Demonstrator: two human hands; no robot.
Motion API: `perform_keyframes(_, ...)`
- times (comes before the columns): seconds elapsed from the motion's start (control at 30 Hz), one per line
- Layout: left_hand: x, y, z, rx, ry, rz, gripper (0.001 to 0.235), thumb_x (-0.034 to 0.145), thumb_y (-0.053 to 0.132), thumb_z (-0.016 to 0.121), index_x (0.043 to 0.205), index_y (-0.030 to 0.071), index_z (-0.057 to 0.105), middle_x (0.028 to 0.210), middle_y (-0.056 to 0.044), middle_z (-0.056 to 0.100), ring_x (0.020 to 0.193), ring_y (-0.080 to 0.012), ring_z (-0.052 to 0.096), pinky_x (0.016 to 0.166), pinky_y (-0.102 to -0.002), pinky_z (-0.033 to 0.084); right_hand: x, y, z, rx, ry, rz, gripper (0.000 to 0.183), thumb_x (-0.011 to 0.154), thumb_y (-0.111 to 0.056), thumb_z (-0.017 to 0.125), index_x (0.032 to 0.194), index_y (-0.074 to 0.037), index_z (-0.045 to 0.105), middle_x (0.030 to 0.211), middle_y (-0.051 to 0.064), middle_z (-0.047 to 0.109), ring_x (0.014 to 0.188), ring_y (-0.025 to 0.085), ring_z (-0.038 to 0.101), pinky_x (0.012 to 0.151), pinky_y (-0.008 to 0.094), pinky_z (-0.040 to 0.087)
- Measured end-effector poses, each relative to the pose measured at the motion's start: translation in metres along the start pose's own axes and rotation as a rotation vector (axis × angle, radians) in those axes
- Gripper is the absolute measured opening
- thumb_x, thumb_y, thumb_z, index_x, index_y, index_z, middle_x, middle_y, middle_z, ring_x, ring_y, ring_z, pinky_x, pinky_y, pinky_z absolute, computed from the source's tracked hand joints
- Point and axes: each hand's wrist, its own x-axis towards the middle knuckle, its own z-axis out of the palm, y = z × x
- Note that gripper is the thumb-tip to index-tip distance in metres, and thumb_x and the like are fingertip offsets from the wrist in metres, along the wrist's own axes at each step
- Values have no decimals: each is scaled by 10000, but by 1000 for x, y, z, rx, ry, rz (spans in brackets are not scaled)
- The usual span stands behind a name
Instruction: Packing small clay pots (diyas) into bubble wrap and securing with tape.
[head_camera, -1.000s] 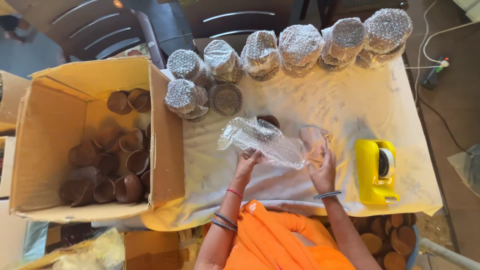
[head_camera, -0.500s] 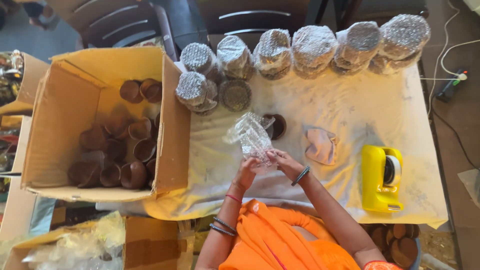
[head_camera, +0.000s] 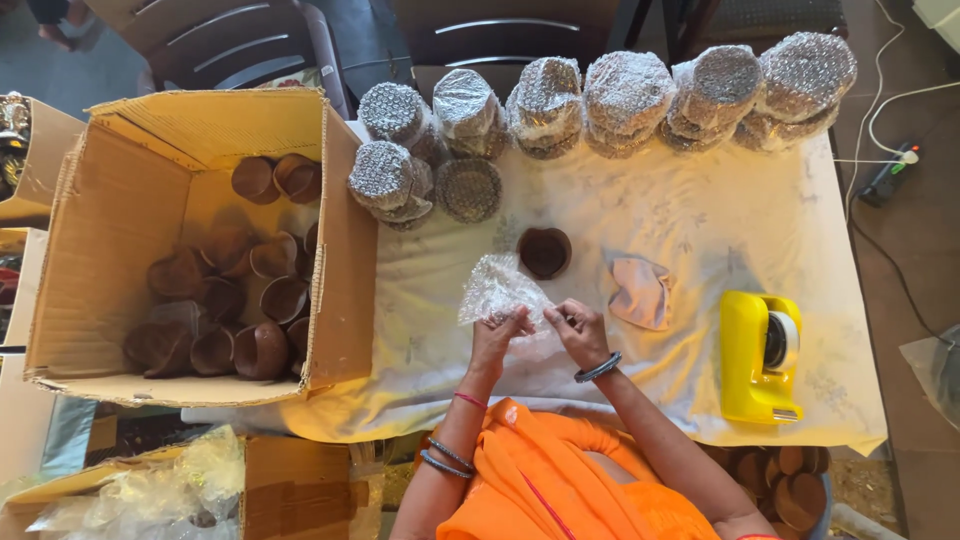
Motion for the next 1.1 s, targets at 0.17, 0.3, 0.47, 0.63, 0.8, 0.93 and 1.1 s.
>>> perform_keyframes(0.17,-4,13,4,-35,-6,-47,256,898,227,779,1049,25,734,970,-31,749,863,-90,709,766,-277,597,-10,-40,5,-324,73,-396,289,928,-166,758,743,5,617,673,127,496,643,271,504,599,395,401)
perform_keyframes(0.3,-10,33,8,76,-95,24,265,951,171,816,1099,-22,709,1003,-60,684,875,-111,630,750,-293,521,-17,-63,7,-436,44,-496,273,917,-204,768,758,-22,642,738,116,581,736,313,584,653,409,459)
perform_keyframes(0.47,-14,63,25,-174,-56,-41,290,897,201,758,1113,17,697,1048,-113,767,954,-198,766,821,-323,581,1,-37,-5,-64,8,-242,292,901,-354,746,974,-72,724,943,45,690,822,199,697,680,314,589)
perform_keyframes(0.63,-13,65,29,-169,-138,-132,323,904,230,767,1143,19,716,1085,-108,774,977,-191,747,813,-292,569,34,-6,-28,562,-257,155,452,916,-394,686,1232,-79,613,1170,21,699,1079,118,675,929,310,544)
perform_keyframes(0.8,10,16,17,-86,-56,-4,255,922,164,807,1114,31,704,999,-14,715,865,-106,650,720,-276,500,24,-12,-15,766,-406,257,309,919,-278,725,1129,-55,684,1052,15,744,956,107,706,870,289,576)
perform_keyframes(0.93,17,8,25,47,50,108,178,901,182,802,991,69,697,890,33,686,769,-53,604,656,-260,500,21,7,-12,424,-232,136,191,964,-230,718,916,-46,702,790,-55,672,719,48,573,646,245,475)
perform_keyframes(1.1,19,11,39,245,112,167,206,957,253,779,911,65,710,822,33,646,722,-47,545,603,-256,459,19,-18,-19,62,-3,19,244,975,-206,711,797,-52,645,628,-84,453,594,33,365,501,279,299)
